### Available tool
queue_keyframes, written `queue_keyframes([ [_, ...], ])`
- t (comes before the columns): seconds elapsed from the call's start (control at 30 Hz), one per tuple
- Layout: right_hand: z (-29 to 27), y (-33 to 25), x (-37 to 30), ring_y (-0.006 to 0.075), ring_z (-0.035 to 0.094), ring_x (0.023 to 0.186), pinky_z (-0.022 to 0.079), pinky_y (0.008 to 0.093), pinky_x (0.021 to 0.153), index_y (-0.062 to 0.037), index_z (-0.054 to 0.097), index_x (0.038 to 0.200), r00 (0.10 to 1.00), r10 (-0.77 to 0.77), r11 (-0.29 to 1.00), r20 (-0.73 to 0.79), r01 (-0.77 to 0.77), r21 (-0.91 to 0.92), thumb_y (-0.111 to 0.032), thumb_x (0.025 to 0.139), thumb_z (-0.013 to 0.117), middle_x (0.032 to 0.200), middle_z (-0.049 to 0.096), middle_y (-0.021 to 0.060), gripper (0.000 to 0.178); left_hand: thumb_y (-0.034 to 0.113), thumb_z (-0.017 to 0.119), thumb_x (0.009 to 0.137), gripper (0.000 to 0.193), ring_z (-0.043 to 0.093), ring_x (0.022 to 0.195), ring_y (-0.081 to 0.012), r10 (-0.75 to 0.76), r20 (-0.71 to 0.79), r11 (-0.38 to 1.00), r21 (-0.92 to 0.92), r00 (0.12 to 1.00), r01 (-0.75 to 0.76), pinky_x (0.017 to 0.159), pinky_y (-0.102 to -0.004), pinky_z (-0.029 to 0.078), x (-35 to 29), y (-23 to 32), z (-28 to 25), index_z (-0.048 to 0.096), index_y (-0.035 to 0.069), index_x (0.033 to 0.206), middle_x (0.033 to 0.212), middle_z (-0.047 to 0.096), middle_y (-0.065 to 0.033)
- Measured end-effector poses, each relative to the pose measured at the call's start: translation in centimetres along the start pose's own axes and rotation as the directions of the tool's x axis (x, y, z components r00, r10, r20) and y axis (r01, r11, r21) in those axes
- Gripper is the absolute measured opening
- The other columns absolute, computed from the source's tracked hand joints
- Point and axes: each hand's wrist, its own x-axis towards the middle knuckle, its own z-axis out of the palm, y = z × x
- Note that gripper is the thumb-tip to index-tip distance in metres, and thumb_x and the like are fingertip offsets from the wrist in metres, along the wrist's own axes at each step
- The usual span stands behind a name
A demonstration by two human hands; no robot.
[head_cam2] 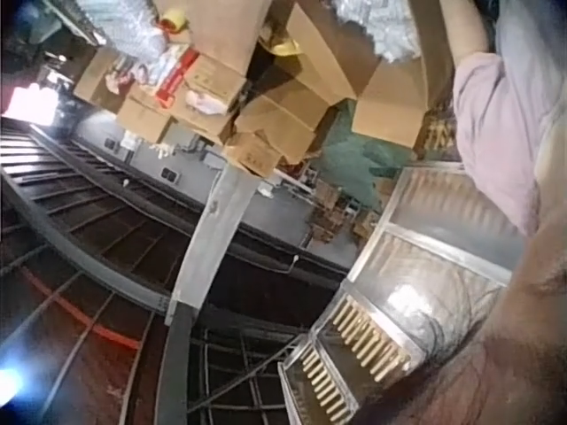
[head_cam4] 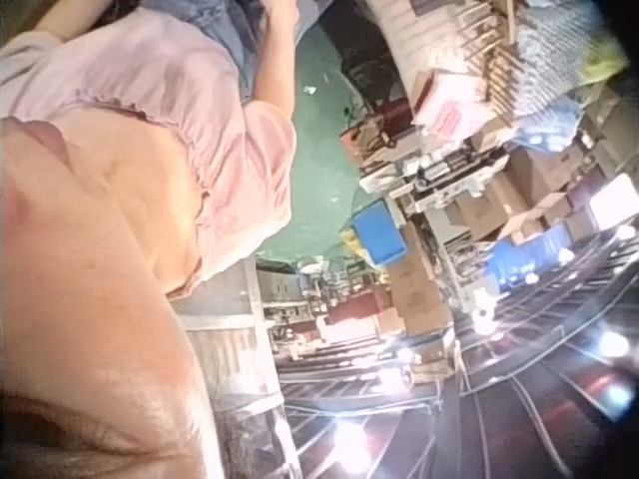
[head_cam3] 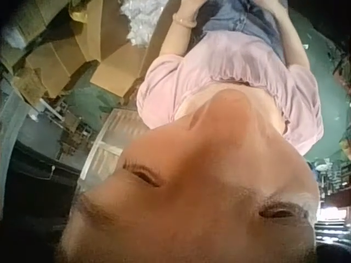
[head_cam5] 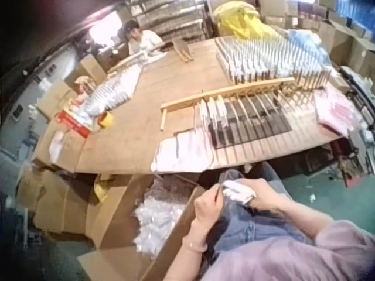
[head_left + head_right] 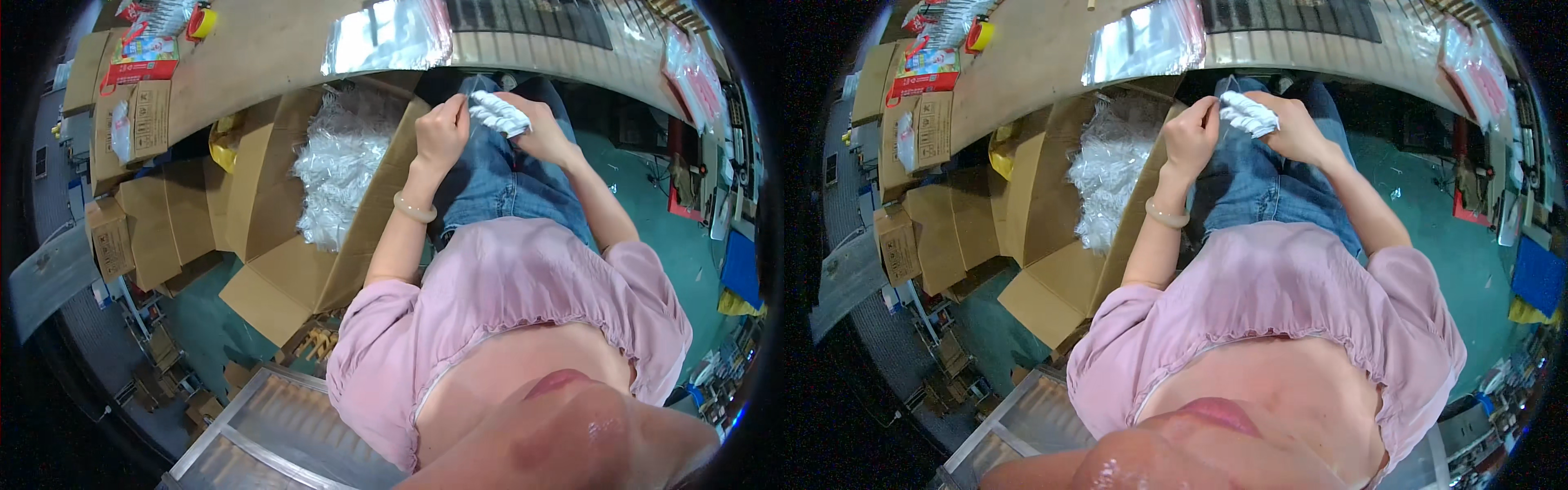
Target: Packaging small white components into individual plastic bags at a workbench.
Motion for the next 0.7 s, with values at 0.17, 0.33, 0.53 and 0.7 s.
queue_keyframes([
  [0.17, -0.4, 1.4, 1.9, 0.0207, 0.065, 0.089, 0.052, 0.0326, 0.075, -0.0076, 0.059, 0.115, 0.882, 0.172, 0.916, 0.439, 0.021, -0.401, -0.002, 0.077, 0.059, 0.097, 0.067, 0.0102, 0.038, 0.008, 0.063, 0.082, 0.008, 0.064, 0.064, -0.0308, -0.052, -0.073, 0.998, -0.032, 0.996, 0.049, 0.056, -0.0355, 0.05, -1.0, 0.9, 1.2, 0.067, 0.003, 0.087, 0.072, 0.064, -0.0168],
  [0.33, -1.5, 0.0, 3.2, 0.0196, 0.065, 0.075, 0.052, 0.0304, 0.062, -0.0076, 0.059, 0.113, 0.675, 0.479, 0.871, 0.561, -0.447, -0.204, -0.004, 0.077, 0.061, 0.088, 0.066, 0.0085, 0.037, 0.007, 0.059, 0.083, 0.007, 0.063, 0.064, -0.033, -0.003, -0.069, 1.0, 0.022, 0.998, 0.004, 0.053, -0.04, 0.05, -1.3, 1.3, 2.0, 0.064, 0.002, 0.086, 0.07, 0.063, -0.0172],
  [0.53, -1.5, 0.7, 2.6, 0.0151, 0.061, 0.06, 0.051, 0.0276, 0.053, -0.0079, 0.058, 0.114, 0.798, 0.382, 0.921, 0.466, -0.37, -0.122, -0.006, 0.076, 0.063, 0.08, 0.065, 0.0074, 0.039, 0.009, 0.06, 0.084, 0.008, 0.063, 0.062, -0.0336, -0.084, -0.049, 0.996, -0.012, 0.995, 0.084, 0.054, -0.0373, 0.05, -1.3, 1.4, 2.9, 0.066, 0.004, 0.087, 0.071, 0.063, -0.0177],
  [0.7, -3.0, 0.4, 3.5, 0.018, 0.064, 0.065, 0.051, 0.0304, 0.054, -0.0053, 0.057, 0.112, 0.736, 0.421, 0.907, 0.531, -0.329, -0.264, -0.006, 0.073, 0.064, 0.084, 0.065, 0.0121, 0.039, 0.01, 0.06, 0.084, 0.009, 0.063, 0.061, -0.033, -0.113, -0.068, 0.993, -0.027, 0.991, 0.111, 0.053, -0.0373, 0.05, -1.0, 1.4, 3.4, 0.067, 0.004, 0.086, 0.07, 0.063, -0.0174],
])
